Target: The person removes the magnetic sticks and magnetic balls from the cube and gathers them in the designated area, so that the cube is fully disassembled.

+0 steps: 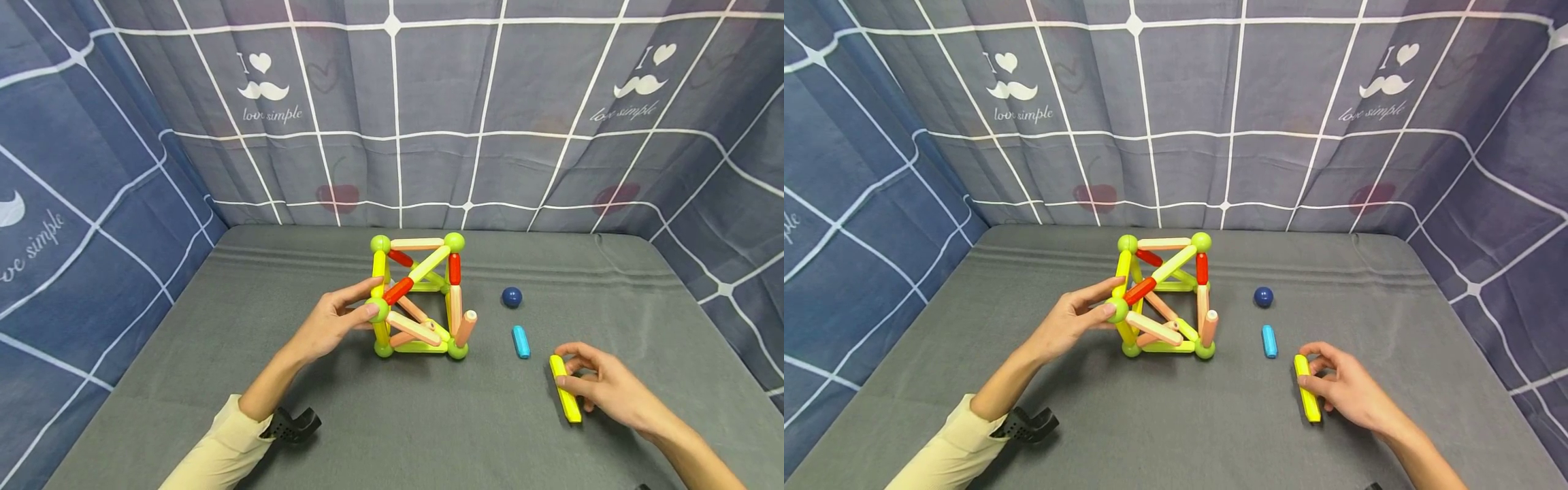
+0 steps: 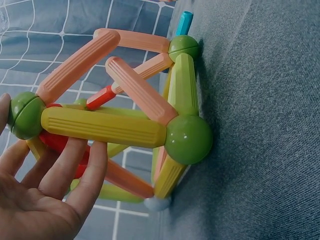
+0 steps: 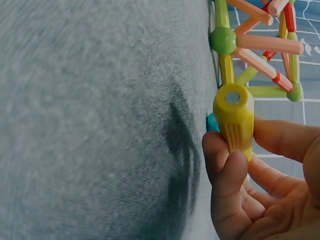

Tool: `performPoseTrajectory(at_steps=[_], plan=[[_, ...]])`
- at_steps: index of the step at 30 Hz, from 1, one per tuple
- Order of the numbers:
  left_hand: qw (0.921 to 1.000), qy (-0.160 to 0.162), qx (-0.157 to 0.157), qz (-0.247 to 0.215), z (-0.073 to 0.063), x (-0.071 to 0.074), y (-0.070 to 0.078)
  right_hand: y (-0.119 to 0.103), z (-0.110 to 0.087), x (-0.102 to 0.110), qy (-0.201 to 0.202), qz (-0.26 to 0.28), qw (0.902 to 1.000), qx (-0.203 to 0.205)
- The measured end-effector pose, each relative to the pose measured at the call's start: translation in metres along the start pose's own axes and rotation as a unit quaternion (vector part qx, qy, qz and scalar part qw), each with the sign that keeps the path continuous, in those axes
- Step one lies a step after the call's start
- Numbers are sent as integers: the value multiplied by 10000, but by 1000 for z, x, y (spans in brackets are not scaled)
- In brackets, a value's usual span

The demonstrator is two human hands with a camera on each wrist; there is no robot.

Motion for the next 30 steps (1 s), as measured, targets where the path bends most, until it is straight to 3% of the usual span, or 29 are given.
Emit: performPoseTrajectory(at_steps=[9,15,30], plan=[[9999,1,65,-78,0,2,-2,-2,-5,-20,-632,439,9967,242],[9999,0,52,-91,0,2,-2,-8,-3,-34,-847,342,9954,285],[10000,20,19,7,1,1,-4,-4,7,-43,-583,173,9980,177]])
Point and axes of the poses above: each hand's wrist, its own z-axis towards the middle knuckle, its own x-axis out of the back of the hand, y = z × x, the point moved 10 cm from there along z, towards the middle knuckle, and after that the axes turned 1 degree about x, right-handed, at the moved point
